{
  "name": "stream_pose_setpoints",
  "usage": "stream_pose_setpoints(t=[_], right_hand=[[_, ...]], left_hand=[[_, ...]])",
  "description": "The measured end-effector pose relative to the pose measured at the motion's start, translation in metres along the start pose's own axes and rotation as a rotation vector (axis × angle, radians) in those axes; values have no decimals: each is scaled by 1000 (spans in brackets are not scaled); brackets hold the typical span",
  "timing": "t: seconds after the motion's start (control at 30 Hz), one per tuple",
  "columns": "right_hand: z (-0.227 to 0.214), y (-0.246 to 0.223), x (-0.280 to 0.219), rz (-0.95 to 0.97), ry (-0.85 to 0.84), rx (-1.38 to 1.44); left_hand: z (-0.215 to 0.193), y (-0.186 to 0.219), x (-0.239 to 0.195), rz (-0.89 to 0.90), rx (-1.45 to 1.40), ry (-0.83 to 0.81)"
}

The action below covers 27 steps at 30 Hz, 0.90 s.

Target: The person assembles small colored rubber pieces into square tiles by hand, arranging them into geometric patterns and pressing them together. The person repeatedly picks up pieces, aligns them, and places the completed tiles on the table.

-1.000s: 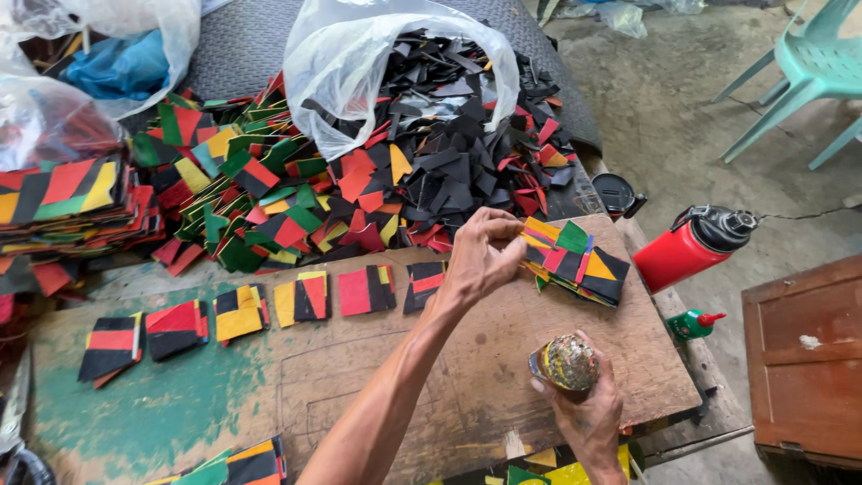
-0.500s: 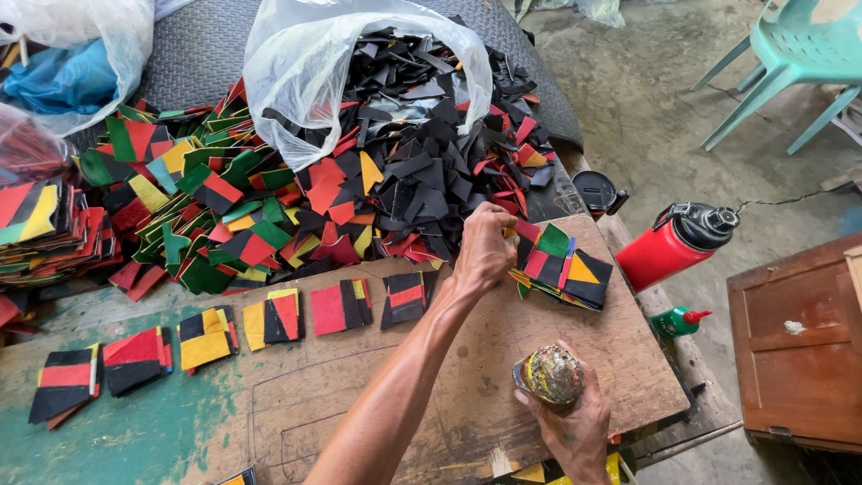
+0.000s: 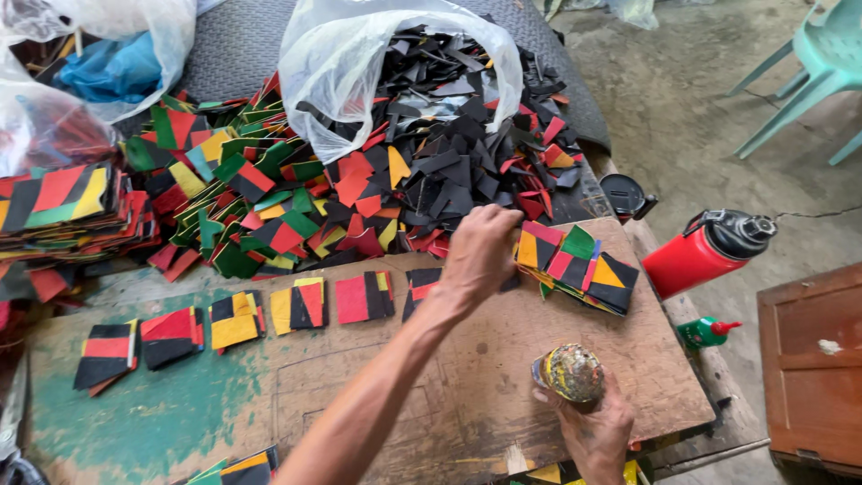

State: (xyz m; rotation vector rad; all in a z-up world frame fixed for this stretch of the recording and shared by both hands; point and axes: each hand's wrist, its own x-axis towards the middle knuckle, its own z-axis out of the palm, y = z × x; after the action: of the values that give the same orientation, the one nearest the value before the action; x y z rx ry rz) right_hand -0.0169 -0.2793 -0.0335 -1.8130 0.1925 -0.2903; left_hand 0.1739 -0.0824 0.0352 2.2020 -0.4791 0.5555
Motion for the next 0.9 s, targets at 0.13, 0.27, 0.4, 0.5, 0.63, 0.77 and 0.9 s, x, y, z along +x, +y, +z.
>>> stream_pose_setpoints(t=[0.13,0.27,0.4,0.5,0.63,0.77,0.9], right_hand=[[0,-9,1,79,15,-139],[0,-20,1,57,14,-267],[2,-26,0,-33,-19,-197],[2,-25,-1,-11,-22,-259],[1,-24,0,-61,-40,-311],[0,-24,1,-57,-64,-310],[-3,-31,0,-75,-110,-214]], left_hand=[[-60,-25,-41,-89,6,-170],[-88,-41,-71,-5,77,-222],[-84,-51,-73,-15,219,-416],[-70,-53,-69,-7,327,-431],[-62,-62,-53,-95,361,-609],[-61,-59,-41,-168,276,-665],[-81,-46,-44,-358,-50,-508]])
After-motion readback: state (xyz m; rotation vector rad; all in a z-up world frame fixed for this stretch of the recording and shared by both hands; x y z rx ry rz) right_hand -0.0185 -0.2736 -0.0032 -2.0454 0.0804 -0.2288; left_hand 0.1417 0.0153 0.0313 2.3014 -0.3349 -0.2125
